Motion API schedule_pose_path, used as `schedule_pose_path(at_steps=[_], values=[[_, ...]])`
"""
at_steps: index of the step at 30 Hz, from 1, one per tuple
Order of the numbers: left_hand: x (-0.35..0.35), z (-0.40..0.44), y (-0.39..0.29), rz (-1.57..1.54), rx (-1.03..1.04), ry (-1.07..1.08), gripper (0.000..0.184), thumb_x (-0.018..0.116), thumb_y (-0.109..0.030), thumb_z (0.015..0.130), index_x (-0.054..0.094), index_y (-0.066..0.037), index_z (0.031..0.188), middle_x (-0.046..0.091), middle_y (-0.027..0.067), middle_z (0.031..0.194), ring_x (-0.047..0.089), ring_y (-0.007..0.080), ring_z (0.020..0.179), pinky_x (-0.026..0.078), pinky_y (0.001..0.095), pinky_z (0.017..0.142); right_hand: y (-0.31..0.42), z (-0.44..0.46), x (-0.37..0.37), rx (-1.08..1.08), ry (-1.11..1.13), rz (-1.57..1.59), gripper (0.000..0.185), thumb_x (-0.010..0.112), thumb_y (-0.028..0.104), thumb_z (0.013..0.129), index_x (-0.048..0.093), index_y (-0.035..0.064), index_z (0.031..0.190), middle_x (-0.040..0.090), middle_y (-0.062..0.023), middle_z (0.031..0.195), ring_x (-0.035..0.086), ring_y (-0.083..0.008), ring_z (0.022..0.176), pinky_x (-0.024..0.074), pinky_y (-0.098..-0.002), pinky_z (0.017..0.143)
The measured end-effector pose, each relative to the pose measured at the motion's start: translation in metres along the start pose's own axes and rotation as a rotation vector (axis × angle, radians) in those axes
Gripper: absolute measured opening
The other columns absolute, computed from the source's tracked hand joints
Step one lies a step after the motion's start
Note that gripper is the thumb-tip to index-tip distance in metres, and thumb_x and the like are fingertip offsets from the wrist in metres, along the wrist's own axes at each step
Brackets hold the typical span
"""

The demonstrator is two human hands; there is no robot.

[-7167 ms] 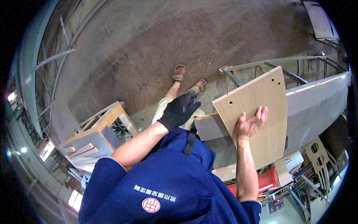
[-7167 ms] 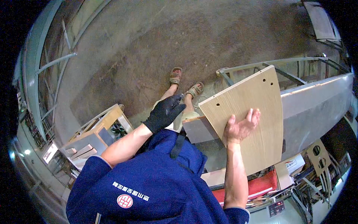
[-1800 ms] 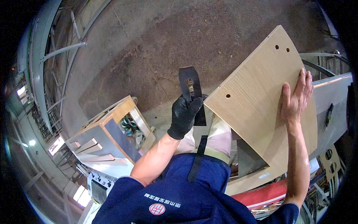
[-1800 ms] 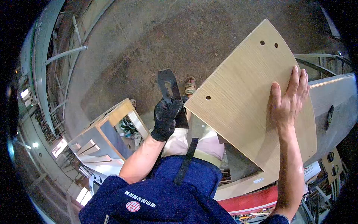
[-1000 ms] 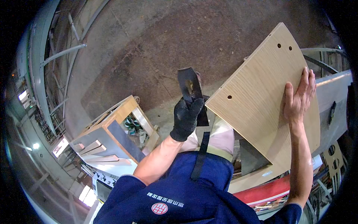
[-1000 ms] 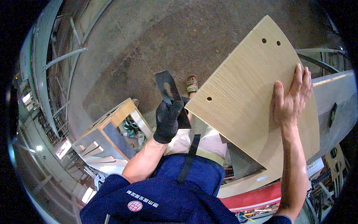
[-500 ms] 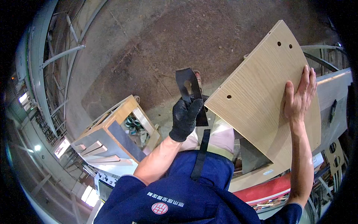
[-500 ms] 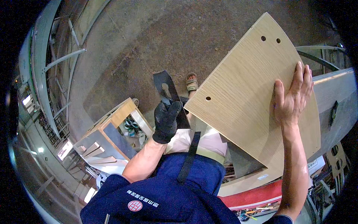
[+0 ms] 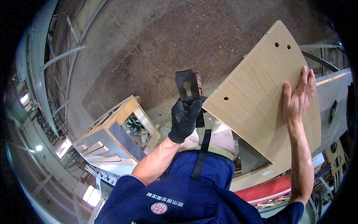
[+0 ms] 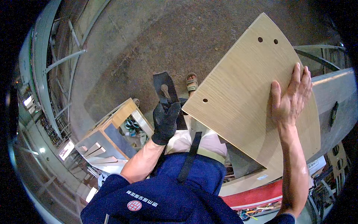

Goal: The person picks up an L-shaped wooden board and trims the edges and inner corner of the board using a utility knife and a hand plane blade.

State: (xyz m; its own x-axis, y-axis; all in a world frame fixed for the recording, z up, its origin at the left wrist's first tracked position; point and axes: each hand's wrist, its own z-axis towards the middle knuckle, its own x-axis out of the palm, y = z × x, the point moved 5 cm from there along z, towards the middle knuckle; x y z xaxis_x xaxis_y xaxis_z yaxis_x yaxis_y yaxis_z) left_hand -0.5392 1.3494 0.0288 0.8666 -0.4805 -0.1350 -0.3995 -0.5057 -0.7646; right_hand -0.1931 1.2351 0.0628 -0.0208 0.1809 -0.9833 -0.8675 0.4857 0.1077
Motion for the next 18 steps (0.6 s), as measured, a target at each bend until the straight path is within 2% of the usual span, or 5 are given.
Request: schedule_pose_path(at_steps=[6,9,10,13,18], values=[[0.013,0.011,-0.005,0.048,-0.07,-0.017,0.017,0.068,-0.017,0.095,0.063,-0.003,0.1,0.067,0.0028,0.082,0.06,0.008,0.076,0.049,0.0259,0.069,0.003,0.001,-0.004,0.003,0.013,0.003,0.076,0.055,0.049,0.095,0.03,0.0102,0.155,0.029,-0.0261,0.155,0.025,-0.0419,0.146,0.0172,-0.0542,0.119],[0.036,0.03,-0.025,0.013,0.259,0.009,0.017,0.069,-0.019,0.094,0.062,-0.004,0.1,0.065,0.0028,0.081,0.06,0.0092,0.072,0.048,0.0276,0.066,0.002,0.0,-0.005,0.016,0.023,0.005,0.075,0.056,0.047,0.094,0.03,0.011,0.155,0.029,-0.0254,0.155,0.025,-0.0417,0.146,0.0172,-0.054,0.119],[0.035,0.027,-0.018,-0.016,-0.024,0.121,0.017,0.065,-0.014,0.097,0.064,-0.004,0.11,0.064,-0.0002,0.088,0.058,0.0089,0.077,0.049,0.0275,0.068,0.0,0.0,-0.003,0.018,0.02,0.0,0.075,0.056,0.047,0.094,0.03,0.0113,0.155,0.029,-0.0251,0.155,0.025,-0.0417,0.145,0.0171,-0.054,0.119],[0.021,0.028,-0.014,-0.023,0.25,0.072,0.016,0.064,-0.017,0.098,0.065,-0.005,0.108,0.064,0.0003,0.089,0.056,0.0088,0.076,0.047,0.0269,0.067,-0.003,-0.001,-0.003,0.003,0.008,0.0,0.074,0.056,0.047,0.094,0.029,0.0121,0.155,0.029,-0.0242,0.155,0.025,-0.041,0.146,0.0168,-0.0536,0.12],[-0.02,0.0,-0.008,-0.155,0.107,-0.025,0.014,0.065,-0.015,0.098,0.063,-0.005,0.107,0.063,-0.0007,0.089,0.057,0.0072,0.079,0.047,0.0244,0.071,0.0,0.0,-0.005,0.026,-0.003,-0.007,0.075,0.056,0.047,0.093,0.03,0.0123,0.154,0.03,-0.0231,0.155,0.026,-0.0401,0.146,0.0169,-0.0533,0.12]])
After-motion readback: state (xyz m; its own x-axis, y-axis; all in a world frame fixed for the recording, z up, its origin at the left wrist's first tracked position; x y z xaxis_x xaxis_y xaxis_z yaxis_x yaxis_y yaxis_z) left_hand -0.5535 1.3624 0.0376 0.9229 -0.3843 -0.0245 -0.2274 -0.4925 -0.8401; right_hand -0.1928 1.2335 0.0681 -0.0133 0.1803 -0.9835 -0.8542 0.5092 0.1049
